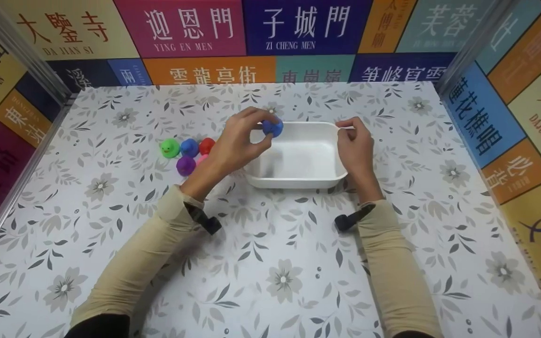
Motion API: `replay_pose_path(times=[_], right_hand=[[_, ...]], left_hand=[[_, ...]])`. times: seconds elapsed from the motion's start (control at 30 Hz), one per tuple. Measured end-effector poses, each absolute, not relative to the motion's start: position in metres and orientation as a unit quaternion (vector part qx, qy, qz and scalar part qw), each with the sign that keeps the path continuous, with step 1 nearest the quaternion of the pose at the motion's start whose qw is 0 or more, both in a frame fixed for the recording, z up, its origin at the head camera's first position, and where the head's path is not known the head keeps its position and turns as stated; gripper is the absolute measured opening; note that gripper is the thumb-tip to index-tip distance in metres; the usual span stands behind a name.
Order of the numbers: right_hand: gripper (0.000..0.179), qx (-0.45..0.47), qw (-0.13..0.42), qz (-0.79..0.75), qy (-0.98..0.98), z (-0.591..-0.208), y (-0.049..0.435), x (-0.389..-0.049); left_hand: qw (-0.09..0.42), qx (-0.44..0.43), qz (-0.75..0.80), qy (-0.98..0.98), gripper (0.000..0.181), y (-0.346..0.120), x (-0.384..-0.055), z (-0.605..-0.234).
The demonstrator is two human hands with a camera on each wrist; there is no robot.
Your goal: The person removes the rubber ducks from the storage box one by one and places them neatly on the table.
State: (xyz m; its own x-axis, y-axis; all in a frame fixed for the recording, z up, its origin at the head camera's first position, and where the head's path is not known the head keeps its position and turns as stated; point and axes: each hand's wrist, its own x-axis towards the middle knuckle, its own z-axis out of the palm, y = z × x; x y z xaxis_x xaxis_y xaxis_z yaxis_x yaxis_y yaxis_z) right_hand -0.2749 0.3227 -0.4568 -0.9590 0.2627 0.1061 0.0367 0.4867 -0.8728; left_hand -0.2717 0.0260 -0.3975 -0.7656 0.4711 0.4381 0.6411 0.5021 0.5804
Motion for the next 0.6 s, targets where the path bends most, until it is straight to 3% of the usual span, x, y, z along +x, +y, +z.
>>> replay_pose_path(times=[0.6], right_hand=[[0.033,-0.094,0.109,0.504,-0.852,-0.456,0.321,-0.275]], left_hand=[[0.168,-0.264,-0.408,-0.858,0.024,-0.047,-0.256,-0.409]])
